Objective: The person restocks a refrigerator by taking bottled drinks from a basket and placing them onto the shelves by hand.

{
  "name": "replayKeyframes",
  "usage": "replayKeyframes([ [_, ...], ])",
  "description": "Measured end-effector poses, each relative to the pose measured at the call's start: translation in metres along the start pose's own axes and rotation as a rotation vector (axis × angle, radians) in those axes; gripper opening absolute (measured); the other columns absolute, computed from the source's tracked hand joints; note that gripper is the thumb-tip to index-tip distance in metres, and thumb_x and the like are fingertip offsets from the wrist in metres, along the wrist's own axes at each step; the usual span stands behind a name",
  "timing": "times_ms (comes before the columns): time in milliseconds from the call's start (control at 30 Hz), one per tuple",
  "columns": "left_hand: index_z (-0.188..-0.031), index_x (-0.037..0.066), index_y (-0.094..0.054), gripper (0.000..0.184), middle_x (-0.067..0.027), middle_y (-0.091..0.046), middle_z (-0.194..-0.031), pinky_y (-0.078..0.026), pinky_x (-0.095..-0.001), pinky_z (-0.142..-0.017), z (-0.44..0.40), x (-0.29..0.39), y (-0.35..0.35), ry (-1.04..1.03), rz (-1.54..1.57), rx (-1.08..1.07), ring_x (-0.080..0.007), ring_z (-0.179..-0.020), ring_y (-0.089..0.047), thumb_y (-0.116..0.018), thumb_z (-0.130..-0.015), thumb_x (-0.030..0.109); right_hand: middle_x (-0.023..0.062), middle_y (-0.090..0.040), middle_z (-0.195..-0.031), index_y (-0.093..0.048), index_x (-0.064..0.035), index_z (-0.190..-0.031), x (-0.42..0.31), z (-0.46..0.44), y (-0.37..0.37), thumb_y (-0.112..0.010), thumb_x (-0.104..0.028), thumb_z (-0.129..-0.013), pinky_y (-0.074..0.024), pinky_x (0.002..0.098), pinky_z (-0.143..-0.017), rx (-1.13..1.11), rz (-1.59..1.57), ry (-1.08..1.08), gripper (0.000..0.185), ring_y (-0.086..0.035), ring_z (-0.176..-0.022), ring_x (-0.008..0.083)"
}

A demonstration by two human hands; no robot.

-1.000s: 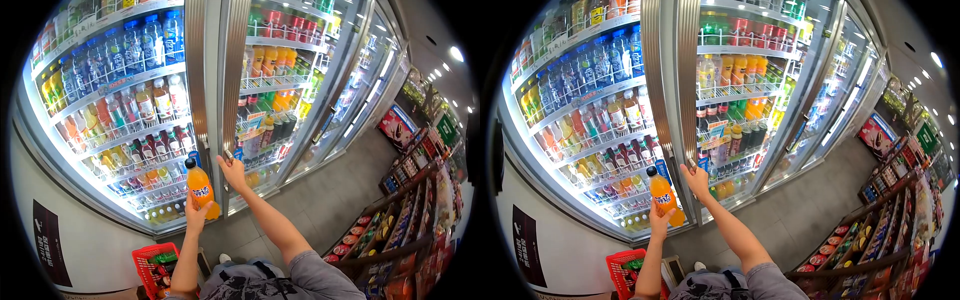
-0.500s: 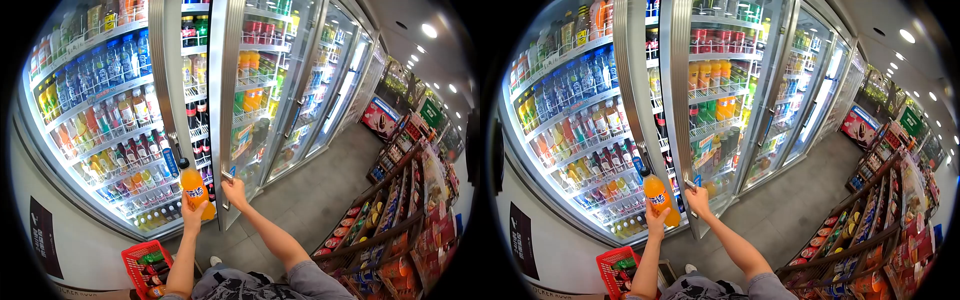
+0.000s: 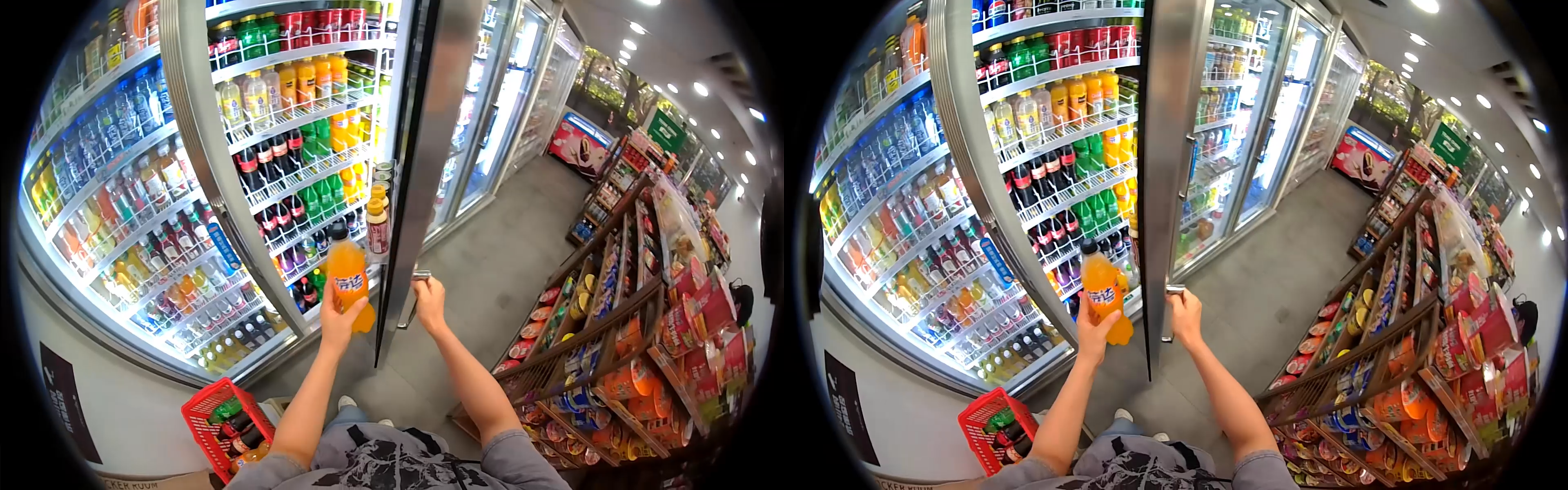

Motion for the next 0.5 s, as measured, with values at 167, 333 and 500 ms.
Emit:
replayKeyframes([
  [167,-0.15,0.002,-0.028,0.082,-0.0105,-0.051,-0.136,-0.04,-0.0317,-0.104,-0.015,-0.006,-0.071,0.009,0.042,-0.141,-0.0191,-0.122,-0.052,-0.074,-0.082,0.001,0.002,-0.054,-0.067,-0.058,-0.0021,-0.078,0.025,-0.019,0.086,-0.051,-0.014,-0.086,-0.0418,0.0292,-0.063,0.18,-0.065,-0.013,0.015,-0.049,-0.066,0.0115],
  [333,-0.149,0.002,-0.029,0.078,-0.0092,-0.053,-0.135,-0.043,-0.0304,-0.102,-0.026,-0.016,-0.112,0.097,0.134,-0.237,-0.0169,-0.12,-0.054,-0.072,-0.084,0.002,0.006,-0.056,-0.082,-0.058,-0.0011,-0.086,0.005,-0.008,0.161,-0.051,-0.006,-0.086,-0.0438,0.0315,-0.075,0.924,-0.125,0.196,0.009,-0.054,-0.078,0.018],
  [500,-0.147,0.002,-0.035,0.069,-0.0084,-0.057,-0.131,-0.045,-0.0299,-0.1,-0.039,-0.053,-0.12,0.226,0.178,-0.268,-0.0155,-0.117,-0.056,-0.07,-0.087,0.003,0.0038,-0.058,-0.091,-0.056,-0.0017,-0.1,-0.032,0.023,0.142,-0.051,-0.004,-0.092,-0.0455,0.0283,-0.084,0.581,0.068,0.362,0.01,-0.057,-0.09,0.0152],
])
Point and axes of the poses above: each hand's wrist, its own z-axis away from the middle knuckle, its own y-axis out of the back of the hand, x = y × z, the point moved 7 cm from there along -z, towards the middle knuckle
